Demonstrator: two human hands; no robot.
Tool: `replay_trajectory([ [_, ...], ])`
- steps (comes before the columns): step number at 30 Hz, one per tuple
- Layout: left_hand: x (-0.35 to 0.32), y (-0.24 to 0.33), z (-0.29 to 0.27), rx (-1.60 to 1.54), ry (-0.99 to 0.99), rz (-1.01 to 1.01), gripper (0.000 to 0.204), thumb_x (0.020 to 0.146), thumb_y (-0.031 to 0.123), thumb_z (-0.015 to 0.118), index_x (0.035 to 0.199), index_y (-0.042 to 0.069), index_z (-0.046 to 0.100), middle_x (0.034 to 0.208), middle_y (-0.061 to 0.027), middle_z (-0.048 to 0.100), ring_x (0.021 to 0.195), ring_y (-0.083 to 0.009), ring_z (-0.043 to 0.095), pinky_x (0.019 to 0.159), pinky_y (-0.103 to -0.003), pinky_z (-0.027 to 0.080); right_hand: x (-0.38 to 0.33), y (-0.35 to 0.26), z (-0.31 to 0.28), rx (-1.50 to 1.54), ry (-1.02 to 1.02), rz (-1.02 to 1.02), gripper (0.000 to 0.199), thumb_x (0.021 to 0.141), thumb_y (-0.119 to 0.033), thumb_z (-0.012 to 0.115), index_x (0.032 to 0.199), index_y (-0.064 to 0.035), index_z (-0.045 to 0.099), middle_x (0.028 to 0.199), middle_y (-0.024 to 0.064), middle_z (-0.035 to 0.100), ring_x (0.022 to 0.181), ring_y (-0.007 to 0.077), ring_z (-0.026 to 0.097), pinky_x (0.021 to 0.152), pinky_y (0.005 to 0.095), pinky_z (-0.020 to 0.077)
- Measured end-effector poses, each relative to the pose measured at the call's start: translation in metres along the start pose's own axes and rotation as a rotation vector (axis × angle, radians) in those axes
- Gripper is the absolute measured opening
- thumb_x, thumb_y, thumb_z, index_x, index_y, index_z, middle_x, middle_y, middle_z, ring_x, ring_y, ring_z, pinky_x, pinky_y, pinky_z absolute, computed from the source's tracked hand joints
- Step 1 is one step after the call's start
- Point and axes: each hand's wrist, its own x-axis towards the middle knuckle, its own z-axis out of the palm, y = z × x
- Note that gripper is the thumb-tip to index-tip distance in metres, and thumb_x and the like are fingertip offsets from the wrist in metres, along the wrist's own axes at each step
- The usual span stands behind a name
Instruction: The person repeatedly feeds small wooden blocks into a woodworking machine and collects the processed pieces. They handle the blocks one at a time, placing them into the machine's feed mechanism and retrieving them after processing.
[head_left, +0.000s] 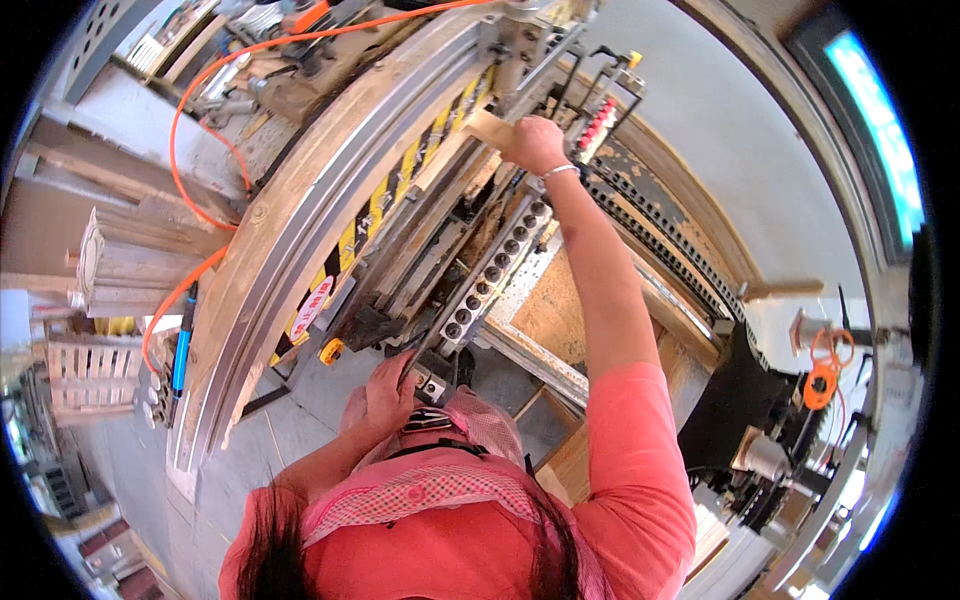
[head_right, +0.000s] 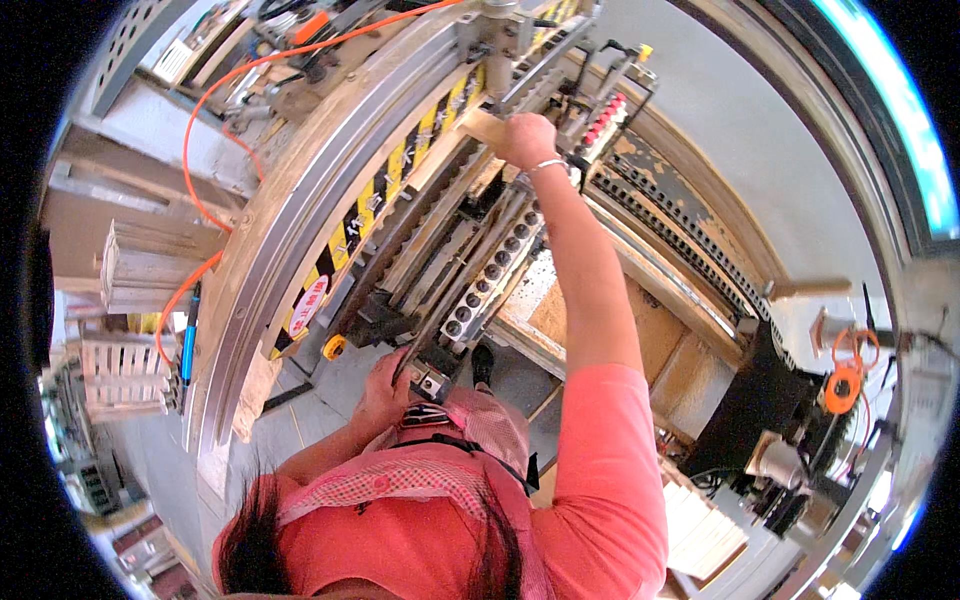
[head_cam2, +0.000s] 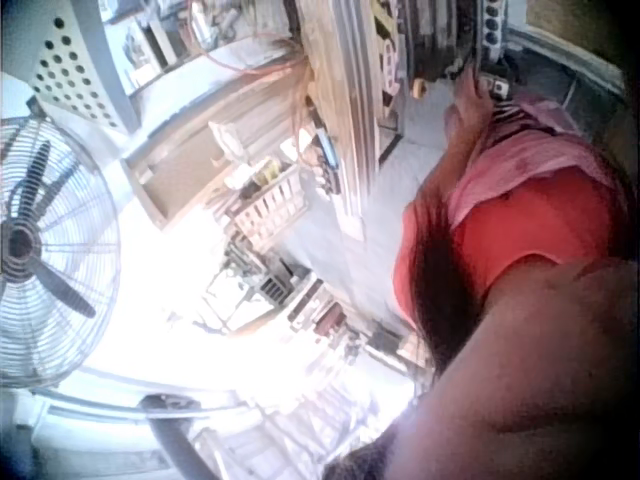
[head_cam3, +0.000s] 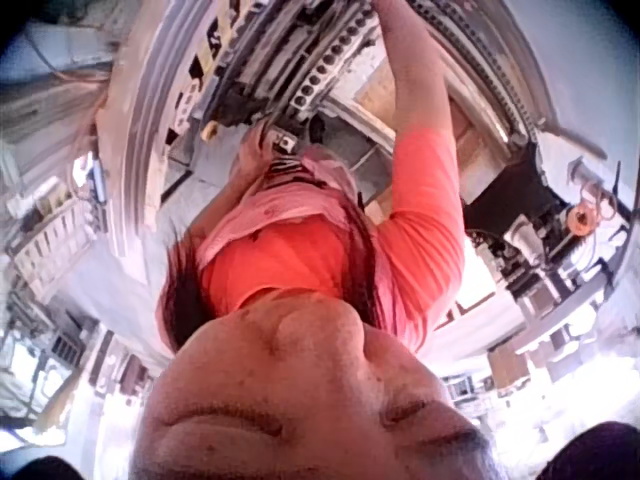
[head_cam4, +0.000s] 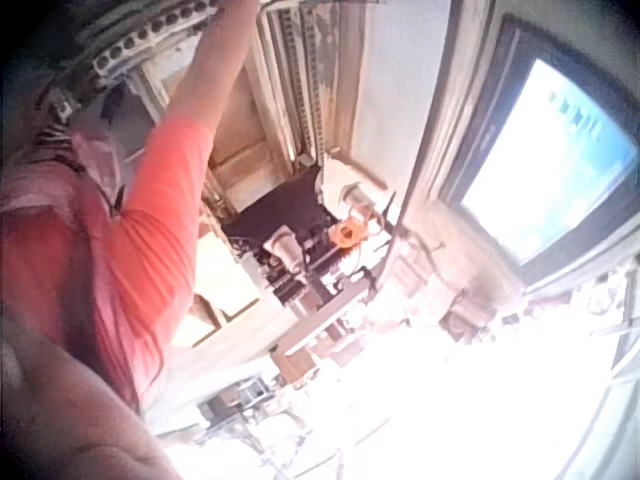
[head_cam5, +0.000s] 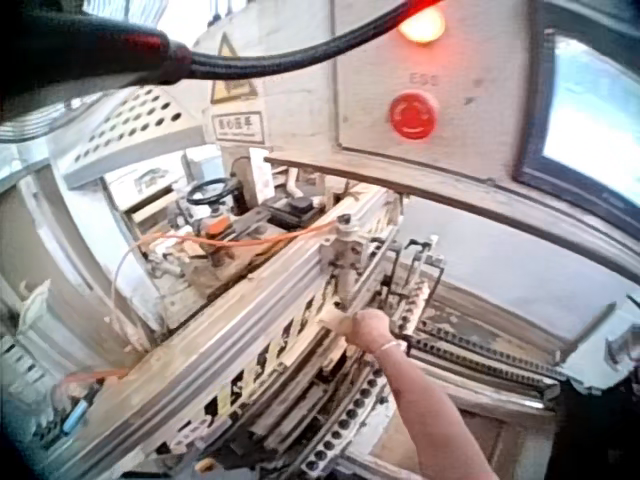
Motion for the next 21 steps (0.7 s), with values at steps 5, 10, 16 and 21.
replay_trajectory([
  [5, -0.002, -0.029, 0.010, -0.015, -0.004, 0.119, 0.036, 0.085, 0.011, 0.051, 0.119, -0.003, 0.049, 0.109, -0.0243, 0.056, 0.099, -0.0425, 0.054, 0.086, -0.046, 0.043, -0.002, 0.000, 0.010, 0.030, -0.044, 0.099, 0.036, 0.072, -0.035, 0.066, 0.094, -0.0071, 0.068, 0.098, 0.0133, 0.066, 0.094, 0.0278, 0.063, 0.081, 0.0373, 0.0515],
  [10, -0.001, -0.031, 0.008, -0.006, -0.064, 0.220, 0.042, 0.087, 0.011, 0.046, 0.126, -0.005, 0.042, 0.120, -0.0274, 0.050, 0.110, -0.0429, 0.048, 0.096, -0.046, 0.037, -0.101, -0.053, 0.003, 0.366, 0.672, 0.227, 0.052, 0.069, -0.026, 0.074, 0.111, -0.0004, 0.055, 0.097, 0.0196, 0.058, 0.098, 0.0354, 0.054, 0.086, 0.0419, 0.0455],
  [16, 0.004, -0.049, 0.015, -0.058, -0.090, 0.273, 0.047, 0.089, 0.009, 0.044, 0.133, -0.005, 0.035, 0.129, -0.0268, 0.045, 0.120, -0.0404, 0.043, 0.101, -0.043, 0.033, -0.329, -0.163, 0.016, 0.586, 0.767, 0.388, 0.032, 0.072, -0.012, 0.071, 0.100, -0.0019, 0.061, 0.081, 0.0141, 0.058, 0.074, 0.0303, 0.058, 0.066, 0.0376, 0.0477],
  [21, 0.005, -0.046, 0.012, -0.084, -0.155, 0.195, 0.048, 0.088, 0.008, 0.043, 0.135, -0.001, 0.034, 0.132, -0.0247, 0.043, 0.122, -0.0386, 0.041, 0.102, -0.041, 0.032, -0.513, -0.226, 0.002, 0.507, 0.640, 0.735, 0.025, 0.073, -0.012, 0.070, 0.096, -0.0054, 0.063, 0.083, 0.0112, 0.059, 0.068, 0.0302, 0.059, 0.060, 0.0380, 0.0489],
])
